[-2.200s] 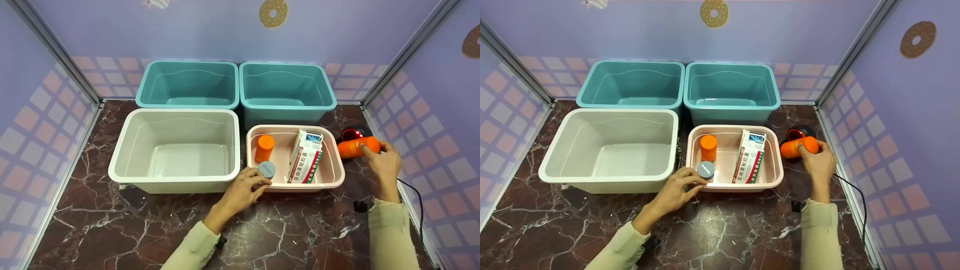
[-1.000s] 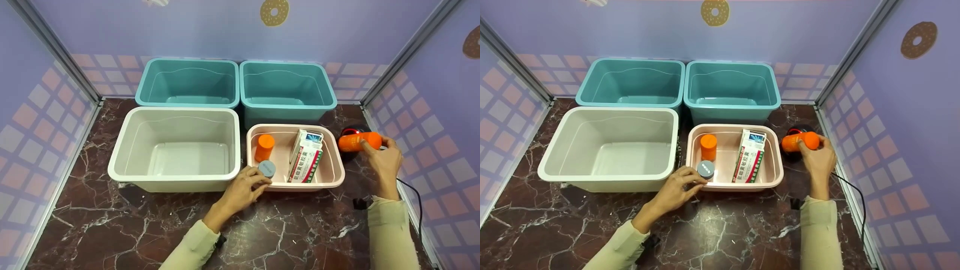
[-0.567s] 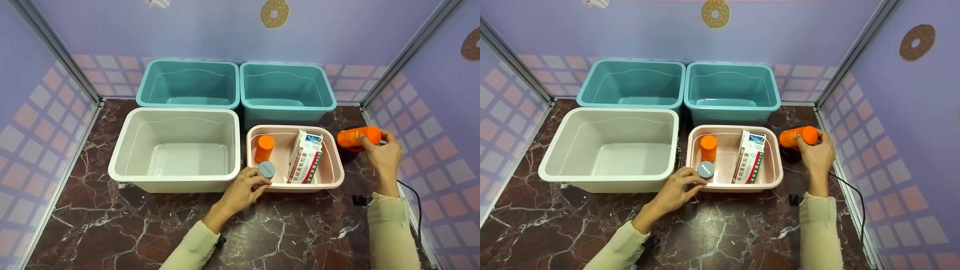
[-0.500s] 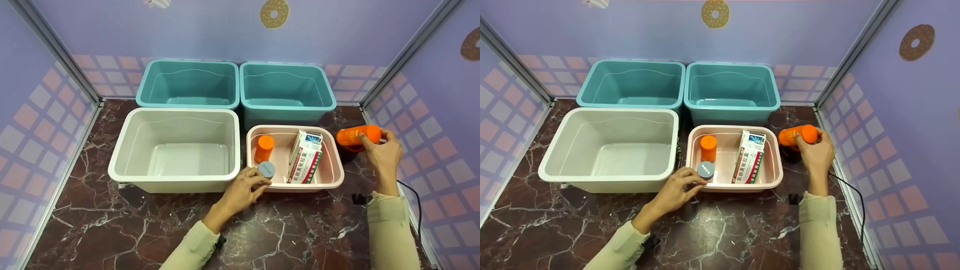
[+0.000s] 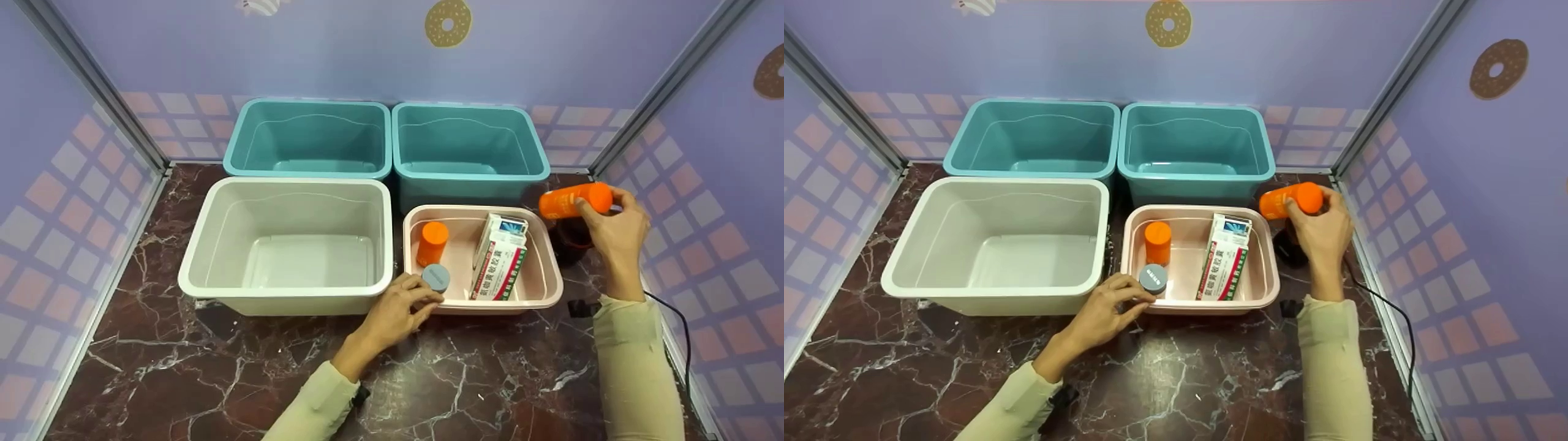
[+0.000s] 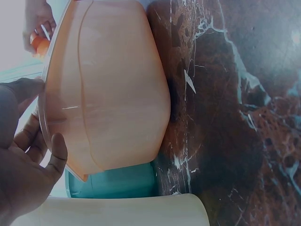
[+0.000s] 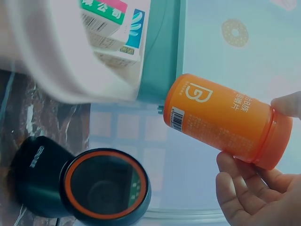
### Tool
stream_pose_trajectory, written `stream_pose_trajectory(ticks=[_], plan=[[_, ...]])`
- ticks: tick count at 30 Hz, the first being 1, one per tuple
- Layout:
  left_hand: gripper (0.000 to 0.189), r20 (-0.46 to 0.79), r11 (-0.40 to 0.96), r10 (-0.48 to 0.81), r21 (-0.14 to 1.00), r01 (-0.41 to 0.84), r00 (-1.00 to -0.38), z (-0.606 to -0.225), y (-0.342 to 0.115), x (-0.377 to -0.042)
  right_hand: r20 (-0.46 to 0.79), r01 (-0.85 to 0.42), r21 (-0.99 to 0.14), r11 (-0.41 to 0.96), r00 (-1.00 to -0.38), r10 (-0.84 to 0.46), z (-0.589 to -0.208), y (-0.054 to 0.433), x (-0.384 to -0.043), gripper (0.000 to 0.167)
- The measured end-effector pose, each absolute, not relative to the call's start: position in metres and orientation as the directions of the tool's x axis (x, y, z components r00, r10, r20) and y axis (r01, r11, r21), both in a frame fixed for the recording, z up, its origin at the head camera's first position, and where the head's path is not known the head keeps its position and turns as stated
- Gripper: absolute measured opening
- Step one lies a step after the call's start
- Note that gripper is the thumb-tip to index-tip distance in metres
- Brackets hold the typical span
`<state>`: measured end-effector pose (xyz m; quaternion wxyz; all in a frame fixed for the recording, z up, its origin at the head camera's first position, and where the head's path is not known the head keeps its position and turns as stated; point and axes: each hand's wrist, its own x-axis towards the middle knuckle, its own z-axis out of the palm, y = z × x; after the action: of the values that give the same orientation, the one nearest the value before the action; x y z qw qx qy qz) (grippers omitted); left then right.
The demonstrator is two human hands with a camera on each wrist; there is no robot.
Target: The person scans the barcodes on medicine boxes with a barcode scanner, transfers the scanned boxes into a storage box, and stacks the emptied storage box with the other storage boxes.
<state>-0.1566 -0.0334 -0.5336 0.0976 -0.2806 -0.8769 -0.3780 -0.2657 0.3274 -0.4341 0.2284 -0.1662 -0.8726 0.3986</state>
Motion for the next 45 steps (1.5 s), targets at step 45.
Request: stream_pose_trajectory(ticks=[45], plan=[[0.013,0.388,0.552,0.422,0.607,0.572,-0.819,-0.533,-0.033,-0.157,0.315,-0.006,-0.814,0.581,-0.845,0.432,-0.411,0.289,-0.307,0.057]])
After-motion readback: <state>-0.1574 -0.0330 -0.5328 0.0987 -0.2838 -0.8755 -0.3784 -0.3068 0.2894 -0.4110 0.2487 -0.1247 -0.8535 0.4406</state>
